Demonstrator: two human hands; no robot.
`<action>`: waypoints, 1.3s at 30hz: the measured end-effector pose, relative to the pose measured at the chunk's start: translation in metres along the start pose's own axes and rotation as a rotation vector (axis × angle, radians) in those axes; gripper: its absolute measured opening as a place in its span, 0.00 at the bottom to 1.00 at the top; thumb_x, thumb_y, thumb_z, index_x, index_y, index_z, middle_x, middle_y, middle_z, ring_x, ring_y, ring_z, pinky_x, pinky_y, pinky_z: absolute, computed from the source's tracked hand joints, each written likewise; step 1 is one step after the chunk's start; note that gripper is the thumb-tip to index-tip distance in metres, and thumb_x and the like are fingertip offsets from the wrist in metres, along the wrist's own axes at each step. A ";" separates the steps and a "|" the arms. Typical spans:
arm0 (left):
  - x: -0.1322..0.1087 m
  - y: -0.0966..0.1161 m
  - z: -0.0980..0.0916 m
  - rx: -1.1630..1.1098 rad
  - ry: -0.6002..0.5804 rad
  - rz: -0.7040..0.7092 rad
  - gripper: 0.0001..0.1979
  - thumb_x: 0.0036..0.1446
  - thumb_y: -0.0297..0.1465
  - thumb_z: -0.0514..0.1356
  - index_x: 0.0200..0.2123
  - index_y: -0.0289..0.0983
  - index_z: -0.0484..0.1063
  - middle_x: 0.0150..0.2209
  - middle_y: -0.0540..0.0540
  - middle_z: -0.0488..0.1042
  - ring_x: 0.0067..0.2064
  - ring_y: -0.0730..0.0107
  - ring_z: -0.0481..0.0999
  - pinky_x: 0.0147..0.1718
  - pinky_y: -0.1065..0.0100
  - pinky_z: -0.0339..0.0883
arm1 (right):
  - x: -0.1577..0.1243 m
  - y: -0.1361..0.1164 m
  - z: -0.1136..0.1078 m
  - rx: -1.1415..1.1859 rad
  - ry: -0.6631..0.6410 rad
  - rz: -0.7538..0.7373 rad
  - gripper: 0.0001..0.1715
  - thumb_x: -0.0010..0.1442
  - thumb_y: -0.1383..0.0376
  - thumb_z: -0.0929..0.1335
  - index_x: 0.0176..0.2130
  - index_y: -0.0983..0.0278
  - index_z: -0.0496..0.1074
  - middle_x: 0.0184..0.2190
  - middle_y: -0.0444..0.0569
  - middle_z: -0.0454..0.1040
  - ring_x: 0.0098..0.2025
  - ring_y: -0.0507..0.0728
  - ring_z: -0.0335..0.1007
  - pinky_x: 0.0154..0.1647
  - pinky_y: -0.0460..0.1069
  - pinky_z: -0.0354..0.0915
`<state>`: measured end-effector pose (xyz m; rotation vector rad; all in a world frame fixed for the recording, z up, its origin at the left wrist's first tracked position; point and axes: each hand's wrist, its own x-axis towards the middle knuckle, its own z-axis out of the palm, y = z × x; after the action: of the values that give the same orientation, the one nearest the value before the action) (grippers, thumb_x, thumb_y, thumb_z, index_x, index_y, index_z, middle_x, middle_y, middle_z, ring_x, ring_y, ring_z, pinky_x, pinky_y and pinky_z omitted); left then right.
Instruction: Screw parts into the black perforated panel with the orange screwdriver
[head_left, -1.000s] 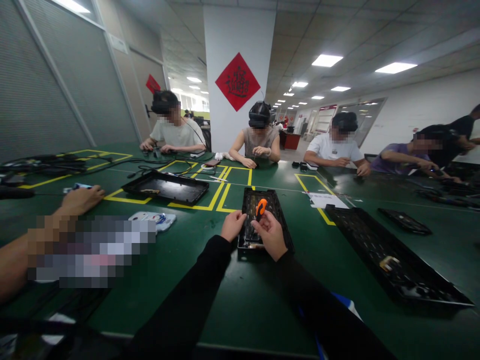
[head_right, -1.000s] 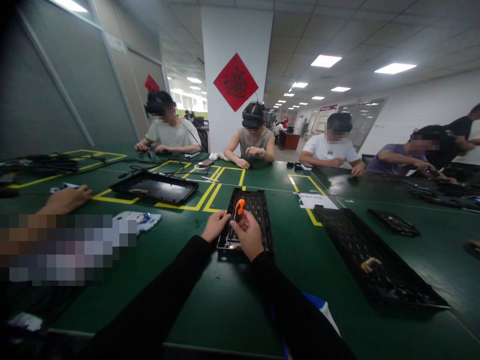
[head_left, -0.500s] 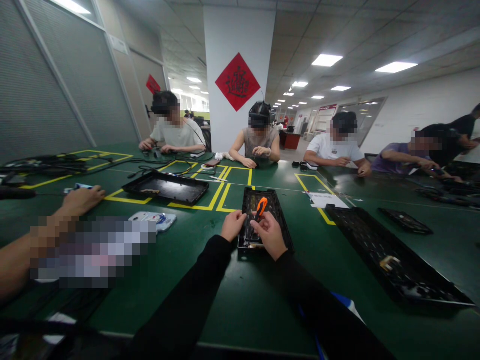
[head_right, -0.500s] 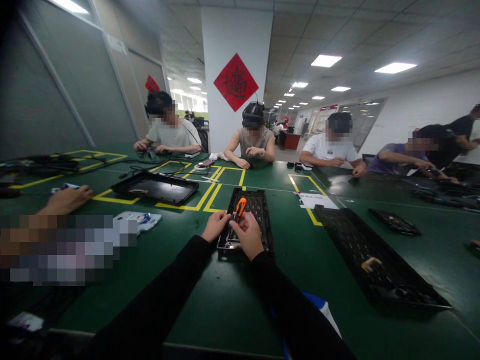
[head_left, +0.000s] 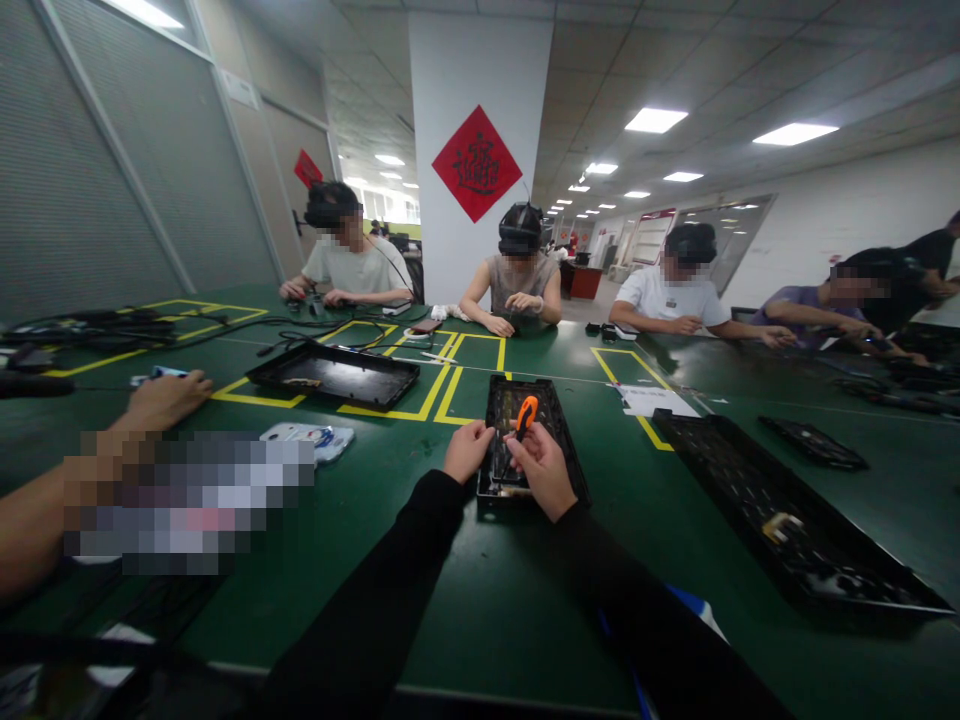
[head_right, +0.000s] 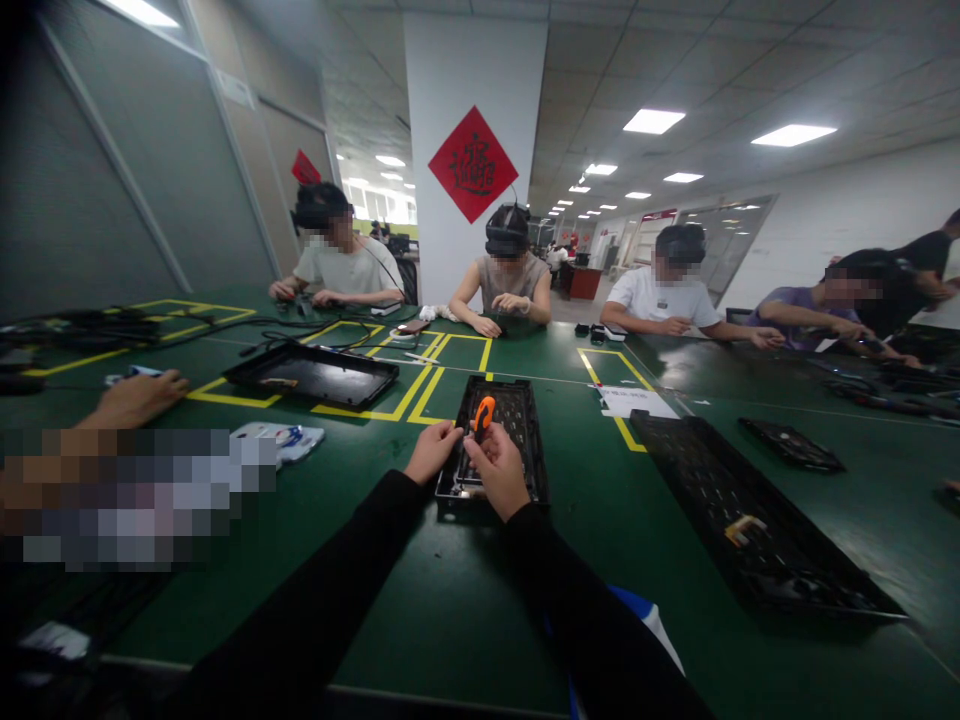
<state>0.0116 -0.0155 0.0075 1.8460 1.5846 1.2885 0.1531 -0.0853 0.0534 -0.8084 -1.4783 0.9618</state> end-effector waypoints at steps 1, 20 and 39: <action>0.000 0.000 0.000 0.000 -0.001 0.000 0.15 0.50 0.36 0.50 0.16 0.36 0.53 0.17 0.54 0.56 0.23 0.77 0.56 0.24 0.73 0.45 | 0.000 0.001 -0.001 -0.037 0.014 -0.010 0.18 0.53 0.61 0.65 0.44 0.64 0.66 0.31 0.46 0.68 0.24 0.48 0.61 0.22 0.43 0.60; 0.001 -0.004 0.001 -0.005 0.010 0.019 0.16 0.51 0.37 0.50 0.16 0.36 0.52 0.17 0.55 0.54 0.22 0.77 0.55 0.24 0.73 0.46 | 0.000 0.001 0.000 0.016 0.023 0.002 0.20 0.52 0.61 0.66 0.46 0.63 0.65 0.32 0.46 0.70 0.23 0.47 0.61 0.21 0.43 0.59; 0.001 -0.005 0.003 0.003 -0.002 0.031 0.16 0.51 0.37 0.49 0.17 0.36 0.52 0.17 0.55 0.53 0.23 0.78 0.55 0.24 0.74 0.47 | 0.000 0.004 0.000 -0.054 0.032 -0.007 0.19 0.54 0.61 0.65 0.46 0.63 0.64 0.29 0.45 0.68 0.24 0.48 0.62 0.23 0.44 0.60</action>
<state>0.0108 -0.0124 0.0027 1.8796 1.5641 1.2980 0.1529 -0.0836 0.0495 -0.8535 -1.4843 0.9028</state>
